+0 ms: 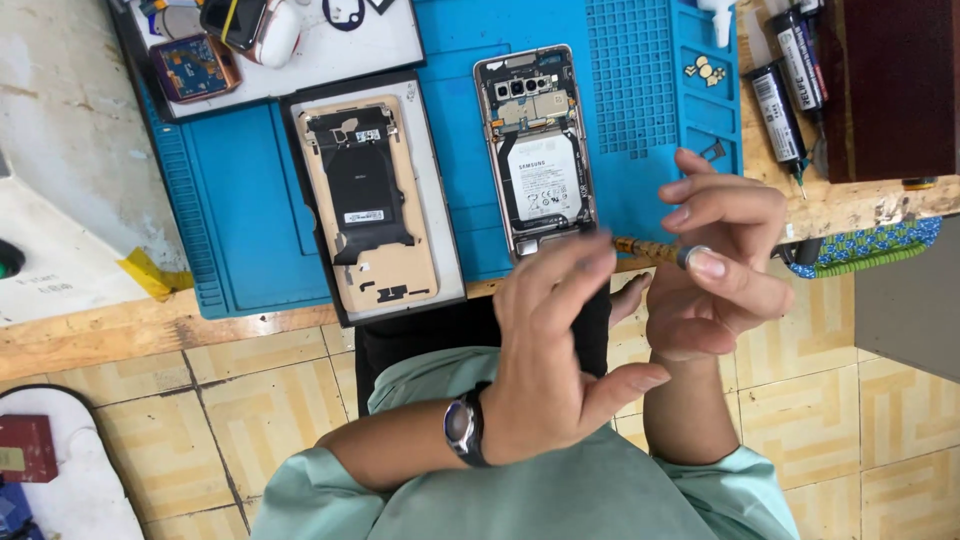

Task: Repairing a smartphone by manipulating internal components and using a screwdriver

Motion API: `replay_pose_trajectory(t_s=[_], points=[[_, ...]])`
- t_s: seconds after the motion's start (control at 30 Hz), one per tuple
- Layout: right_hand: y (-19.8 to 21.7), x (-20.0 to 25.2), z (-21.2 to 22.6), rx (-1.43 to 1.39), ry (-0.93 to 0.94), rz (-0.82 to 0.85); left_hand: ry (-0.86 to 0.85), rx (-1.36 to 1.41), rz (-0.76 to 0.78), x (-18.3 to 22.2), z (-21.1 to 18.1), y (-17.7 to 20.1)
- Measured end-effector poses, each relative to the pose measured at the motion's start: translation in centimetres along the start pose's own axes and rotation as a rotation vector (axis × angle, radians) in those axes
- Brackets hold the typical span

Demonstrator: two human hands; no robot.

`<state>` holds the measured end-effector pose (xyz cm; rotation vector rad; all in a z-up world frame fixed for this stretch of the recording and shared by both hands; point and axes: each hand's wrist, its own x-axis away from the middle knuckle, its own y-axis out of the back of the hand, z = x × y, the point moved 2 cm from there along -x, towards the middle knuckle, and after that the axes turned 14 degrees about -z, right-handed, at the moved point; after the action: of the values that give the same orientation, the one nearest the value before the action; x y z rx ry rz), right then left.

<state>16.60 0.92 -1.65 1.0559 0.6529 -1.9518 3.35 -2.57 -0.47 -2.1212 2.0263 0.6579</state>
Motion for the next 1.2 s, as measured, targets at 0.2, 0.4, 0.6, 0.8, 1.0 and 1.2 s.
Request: replay_pose_trajectory(t_s=[0.2, 0.4, 0.6, 0.8, 1.0, 1.2], points=[[0.2, 0.3, 0.1, 0.005, -0.016, 0.034, -0.003, 0.038, 0.214, 0.1, 0.1, -0.2], [1.1, 1.0, -0.3, -0.05, -0.081, 0.119, 0.067, -0.133, 0.038, -0.9, 0.2, 2.0], [0.8, 0.6, 0.4, -0.053, -0.268, 0.095, -0.153, -0.431, 0.065, -2.6, 0.4, 1.5], [0.9, 1.0, 0.8, 0.019, -0.338, 0.054, -0.182, -0.537, 0.117, -3.4, 1.2, 0.4], [1.3, 1.7, 0.3, -0.026, -0.395, -0.006, -0.25, -0.506, 0.094, -4.2, 0.6, 0.0], [5.6, -2.2, 0.5, 0.038, -0.502, -0.34, -0.279, -0.549, 0.129, -4.2, -0.5, 3.3]])
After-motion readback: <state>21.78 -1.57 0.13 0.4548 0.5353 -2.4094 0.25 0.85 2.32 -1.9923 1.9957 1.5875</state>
